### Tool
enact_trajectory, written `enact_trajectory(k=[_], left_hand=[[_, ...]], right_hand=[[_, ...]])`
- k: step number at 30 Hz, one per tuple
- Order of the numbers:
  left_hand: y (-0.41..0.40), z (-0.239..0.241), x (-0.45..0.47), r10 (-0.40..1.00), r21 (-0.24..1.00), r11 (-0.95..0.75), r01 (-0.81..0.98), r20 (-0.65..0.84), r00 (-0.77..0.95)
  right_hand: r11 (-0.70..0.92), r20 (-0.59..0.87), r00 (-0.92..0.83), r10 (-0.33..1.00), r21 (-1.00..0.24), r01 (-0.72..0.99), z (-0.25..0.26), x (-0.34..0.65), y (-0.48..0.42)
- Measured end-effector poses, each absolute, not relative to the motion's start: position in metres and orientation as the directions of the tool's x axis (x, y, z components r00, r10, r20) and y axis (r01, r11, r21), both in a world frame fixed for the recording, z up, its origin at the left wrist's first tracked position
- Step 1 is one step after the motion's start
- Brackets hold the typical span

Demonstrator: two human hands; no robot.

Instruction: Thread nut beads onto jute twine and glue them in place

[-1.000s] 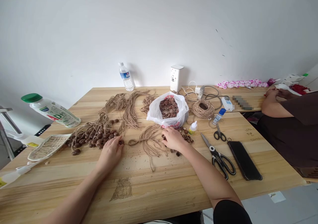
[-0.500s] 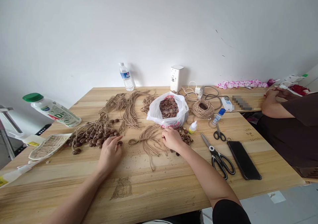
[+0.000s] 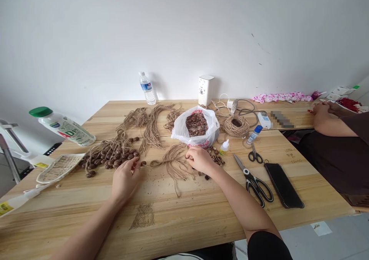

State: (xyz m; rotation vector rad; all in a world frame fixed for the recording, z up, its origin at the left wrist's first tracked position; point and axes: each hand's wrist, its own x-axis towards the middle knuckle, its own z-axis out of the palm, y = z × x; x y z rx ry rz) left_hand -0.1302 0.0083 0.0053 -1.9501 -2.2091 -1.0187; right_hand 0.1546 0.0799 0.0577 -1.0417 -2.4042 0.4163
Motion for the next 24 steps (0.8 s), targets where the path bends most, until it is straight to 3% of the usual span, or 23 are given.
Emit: enact_trajectory(k=[10,24], left_hand=[[0.0098,0.0054,-0.1287,0.896,0.583,-0.041,0.811,0.381,-0.229],[0.0114,0.0021,-0.1288,0.88,0.66,-0.036,0.75,0.377,-0.289]], right_hand=[[0.651,0.253,-0.614,0.748,-0.466,0.6,0.0588,0.1542,0.0793],[0.635,0.232,-0.609,0.758,-0.471,0.612,0.0569,0.1541,0.08]])
